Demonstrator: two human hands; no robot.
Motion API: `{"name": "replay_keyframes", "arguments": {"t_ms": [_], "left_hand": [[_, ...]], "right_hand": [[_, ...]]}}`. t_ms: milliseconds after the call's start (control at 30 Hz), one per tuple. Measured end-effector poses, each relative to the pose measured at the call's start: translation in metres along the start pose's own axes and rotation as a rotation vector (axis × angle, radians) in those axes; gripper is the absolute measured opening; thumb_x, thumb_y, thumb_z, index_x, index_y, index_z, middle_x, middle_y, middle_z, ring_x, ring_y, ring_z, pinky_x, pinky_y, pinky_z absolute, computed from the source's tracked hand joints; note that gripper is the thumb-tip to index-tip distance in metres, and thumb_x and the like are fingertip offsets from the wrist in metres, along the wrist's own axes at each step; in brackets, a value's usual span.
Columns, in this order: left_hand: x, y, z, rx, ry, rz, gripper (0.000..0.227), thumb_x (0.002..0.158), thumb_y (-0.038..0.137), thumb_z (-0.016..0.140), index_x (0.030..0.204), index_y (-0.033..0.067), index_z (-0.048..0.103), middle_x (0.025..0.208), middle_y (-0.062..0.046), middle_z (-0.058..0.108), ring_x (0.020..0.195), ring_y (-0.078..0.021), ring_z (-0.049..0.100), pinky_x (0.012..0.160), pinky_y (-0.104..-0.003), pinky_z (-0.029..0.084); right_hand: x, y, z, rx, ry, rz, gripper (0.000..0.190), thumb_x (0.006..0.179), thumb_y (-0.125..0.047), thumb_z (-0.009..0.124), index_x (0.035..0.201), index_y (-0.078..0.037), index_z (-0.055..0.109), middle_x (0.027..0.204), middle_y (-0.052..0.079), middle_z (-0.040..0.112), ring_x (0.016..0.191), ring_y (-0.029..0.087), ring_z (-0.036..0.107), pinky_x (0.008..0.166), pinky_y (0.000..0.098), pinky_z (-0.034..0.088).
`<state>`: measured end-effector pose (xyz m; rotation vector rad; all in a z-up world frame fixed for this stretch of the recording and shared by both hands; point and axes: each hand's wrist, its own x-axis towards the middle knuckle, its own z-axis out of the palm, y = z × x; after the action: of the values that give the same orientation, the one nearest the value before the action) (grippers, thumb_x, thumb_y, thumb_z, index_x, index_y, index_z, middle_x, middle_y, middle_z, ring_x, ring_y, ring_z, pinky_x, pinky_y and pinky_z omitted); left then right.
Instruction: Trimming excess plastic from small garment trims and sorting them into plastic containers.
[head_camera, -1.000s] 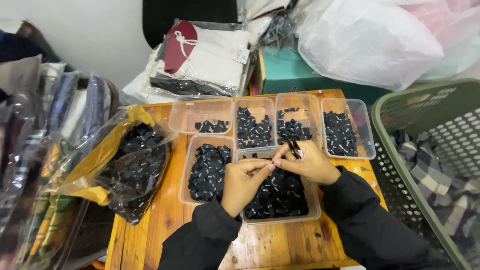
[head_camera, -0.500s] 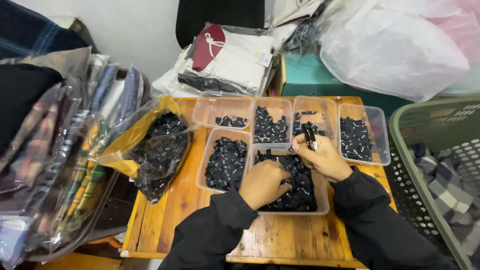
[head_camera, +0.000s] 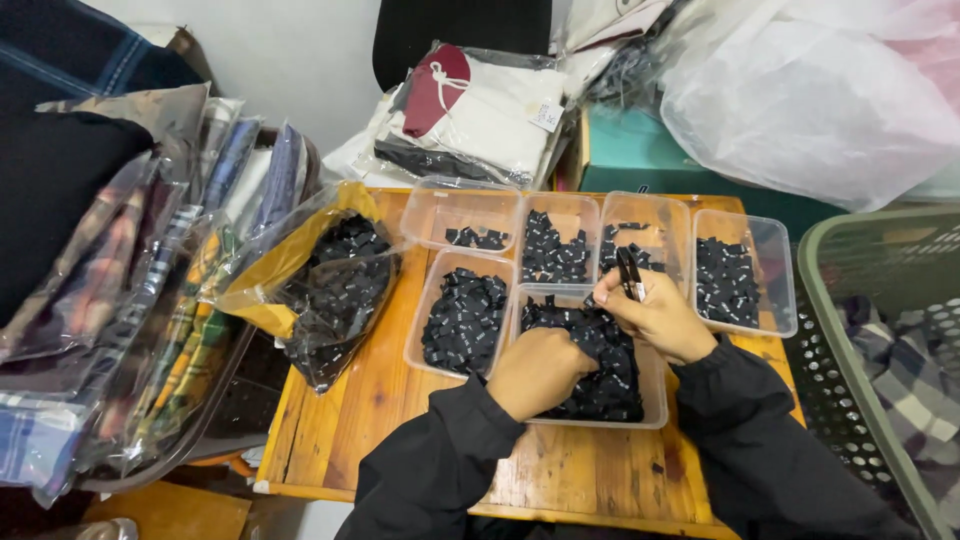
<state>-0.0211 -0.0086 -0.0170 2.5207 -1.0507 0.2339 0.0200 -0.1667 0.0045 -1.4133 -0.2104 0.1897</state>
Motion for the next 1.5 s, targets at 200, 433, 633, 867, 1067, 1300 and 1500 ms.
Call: {"name": "replay_keyframes", "arguments": {"t_ms": [200, 433, 633, 867, 1067, 1300, 1500], "left_hand": [[-0.003, -0.003, 0.005, 0.038, 0.003, 0.048, 0.008, 0.066, 0.018, 0.064, 0.058, 0.0154, 0.064, 0.053, -0.003, 0.059, 0.055, -0.02, 0.055, 0.051, -0.029, 0.046], [-0.002, 0.001, -0.005, 0.016, 0.004, 0.07, 0.012, 0.066, 0.02, 0.063, 0.057, 0.0132, 0.063, 0.052, -0.005, 0.058, 0.056, -0.0226, 0.056, 0.049, -0.032, 0.046], [0.0, 0.001, -0.011, -0.046, -0.046, 0.157, 0.018, 0.073, 0.013, 0.058, 0.055, 0.0093, 0.058, 0.058, -0.008, 0.058, 0.058, -0.0294, 0.055, 0.049, -0.043, 0.041], [0.008, 0.007, -0.024, -0.354, -0.083, -0.02, 0.016, 0.08, 0.015, 0.056, 0.085, 0.0056, 0.068, 0.089, -0.009, 0.065, 0.079, -0.0262, 0.059, 0.065, -0.04, 0.049], [0.015, 0.005, -0.034, -0.584, -0.138, -0.238, 0.02, 0.081, 0.02, 0.056, 0.093, 0.0087, 0.067, 0.111, -0.007, 0.049, 0.1, -0.0242, 0.047, 0.082, -0.04, 0.04], [0.016, 0.002, -0.032, -1.076, 0.05, -0.569, 0.018, 0.073, 0.013, 0.066, 0.089, 0.0053, 0.069, 0.069, -0.006, 0.069, 0.057, -0.0064, 0.063, 0.057, -0.016, 0.051], [0.012, 0.001, -0.032, -1.384, 0.248, -0.654, 0.017, 0.076, 0.004, 0.062, 0.092, -0.0001, 0.066, 0.07, -0.016, 0.068, 0.061, -0.0156, 0.065, 0.058, -0.024, 0.053]], "right_hand": [[-0.004, -0.02, 0.019, -0.198, -0.019, -0.114, 0.005, 0.073, 0.002, 0.063, 0.078, 0.002, 0.061, 0.044, -0.005, 0.038, 0.039, 0.001, 0.033, 0.035, 0.0136, 0.026], [0.003, 0.018, -0.012, 0.148, 0.005, -0.07, 0.008, 0.079, 0.004, 0.052, 0.087, 0.007, 0.052, 0.043, 0.0, 0.031, 0.031, 0.003, 0.025, 0.026, 0.016, 0.022], [-0.01, -0.021, -0.059, 0.457, 0.055, -0.228, 0.005, 0.079, -0.008, 0.055, 0.083, -0.009, 0.052, 0.05, -0.001, 0.025, 0.038, 0.005, 0.018, 0.034, 0.0187, 0.011], [0.008, -0.057, -0.117, -1.193, 0.268, 0.13, 0.023, 0.08, -0.031, 0.056, 0.08, -0.009, 0.064, 0.065, 0.004, 0.056, 0.059, 0.012, 0.046, 0.058, 0.0277, 0.033], [0.019, -0.04, -0.136, -1.209, 0.211, 0.375, 0.024, 0.083, -0.027, 0.053, 0.072, -0.008, 0.059, 0.072, 0.012, 0.06, 0.065, 0.027, 0.056, 0.058, 0.0329, 0.035], [-0.007, -0.063, -0.05, -0.856, 0.045, 0.105, 0.021, 0.071, -0.031, 0.06, 0.084, -0.016, 0.069, 0.089, 0.0, 0.071, 0.076, 0.011, 0.066, 0.075, 0.0283, 0.052], [-0.013, -0.022, 0.017, -0.327, 0.062, -0.102, 0.012, 0.075, -0.008, 0.062, 0.085, -0.006, 0.069, 0.043, -0.005, 0.037, 0.04, 0.004, 0.035, 0.036, 0.0161, 0.029]]}}
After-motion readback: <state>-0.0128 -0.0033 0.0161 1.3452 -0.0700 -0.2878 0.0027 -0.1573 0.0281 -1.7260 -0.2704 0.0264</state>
